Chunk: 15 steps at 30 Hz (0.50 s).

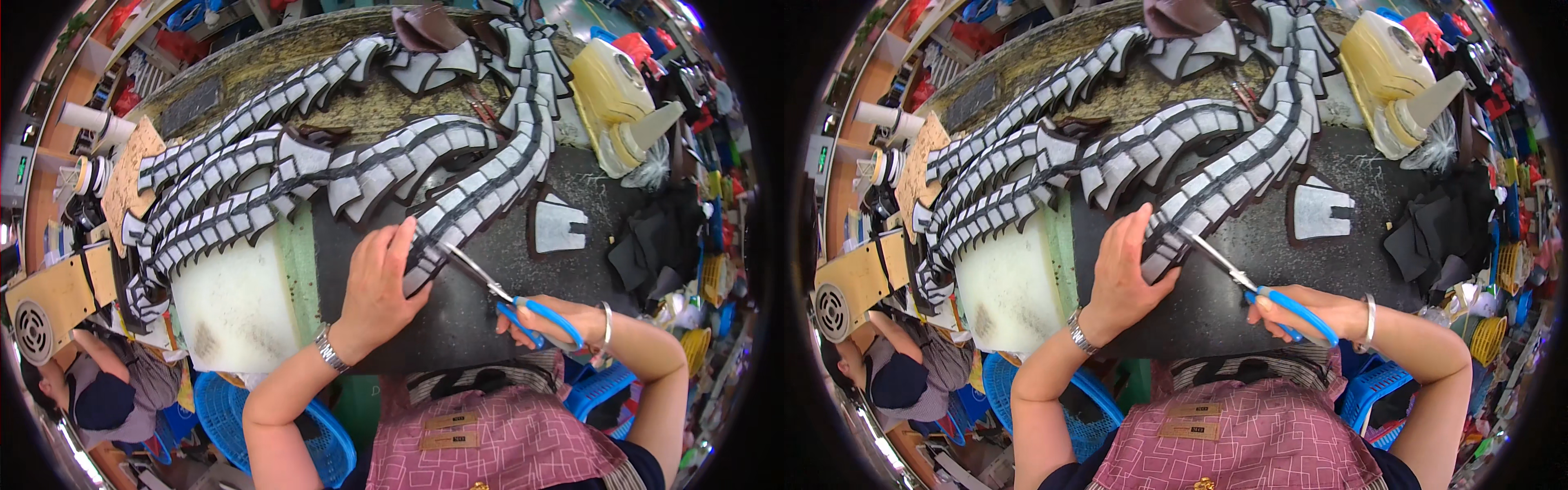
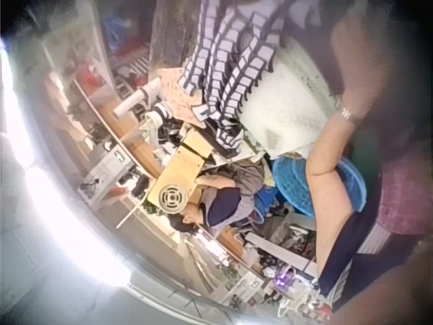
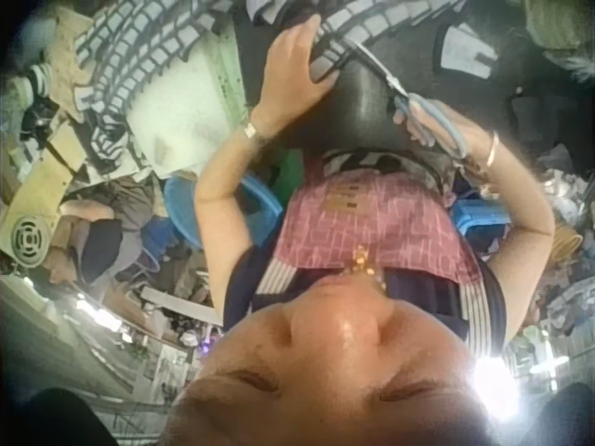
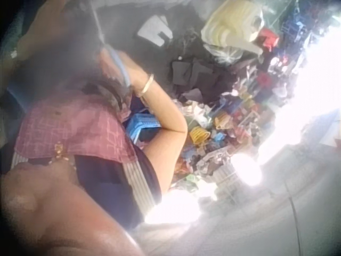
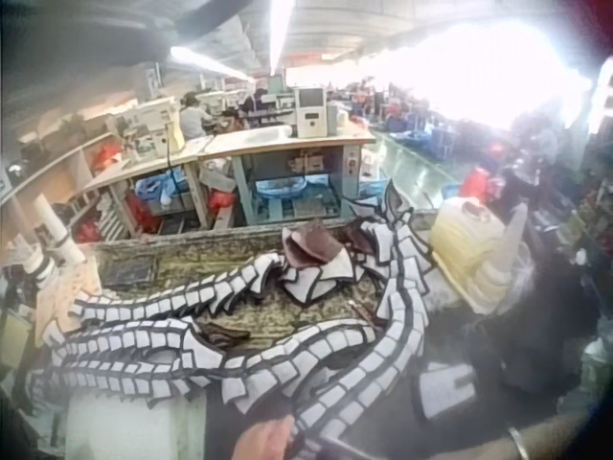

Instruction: The person organizes strips of fabric pieces on a workbench, then cuts individual pieces from the strips using scissors and sets them aside.

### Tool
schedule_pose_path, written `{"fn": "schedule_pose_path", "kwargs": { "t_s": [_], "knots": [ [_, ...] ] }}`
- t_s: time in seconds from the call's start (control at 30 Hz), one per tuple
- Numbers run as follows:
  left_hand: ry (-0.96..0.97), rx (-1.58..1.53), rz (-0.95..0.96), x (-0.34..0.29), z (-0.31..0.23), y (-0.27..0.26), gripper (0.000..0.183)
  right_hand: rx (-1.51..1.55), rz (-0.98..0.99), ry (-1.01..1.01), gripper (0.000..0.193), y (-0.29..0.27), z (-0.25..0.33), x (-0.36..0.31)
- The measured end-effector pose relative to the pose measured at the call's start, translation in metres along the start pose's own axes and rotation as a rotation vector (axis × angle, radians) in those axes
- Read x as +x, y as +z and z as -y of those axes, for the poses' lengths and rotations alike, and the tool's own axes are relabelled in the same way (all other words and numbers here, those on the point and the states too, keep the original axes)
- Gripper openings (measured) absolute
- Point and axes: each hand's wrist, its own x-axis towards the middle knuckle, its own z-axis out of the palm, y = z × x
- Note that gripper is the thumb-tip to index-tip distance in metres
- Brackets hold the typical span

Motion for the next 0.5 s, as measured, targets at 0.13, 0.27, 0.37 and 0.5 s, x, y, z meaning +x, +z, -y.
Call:
{"fn": "schedule_pose_path", "kwargs": {
  "t_s": [0.13,0.27,0.37,0.5],
  "knots": [
    [0.072,-0.050,0.014,-0.002,-0.005,-0.003,0.087,0.177,0.007,-0.053,0.061,0.006,0.009,0.014],
    [0.041,0.161,0.022,-0.007,-0.013,-0.001,0.085,0.288,-0.083,-0.049,0.058,0.020,0.015,0.009],
    [0.037,-0.050,-0.088,0.004,-0.016,0.003,0.088,0.198,-0.132,-0.069,0.059,0.007,0.002,-0.008],
    [0.074,0.046,0.011,0.025,-0.008,0.014,0.094,0.067,-0.089,-0.015,0.064,-0.019,-0.005,-0.018]
  ]
}}
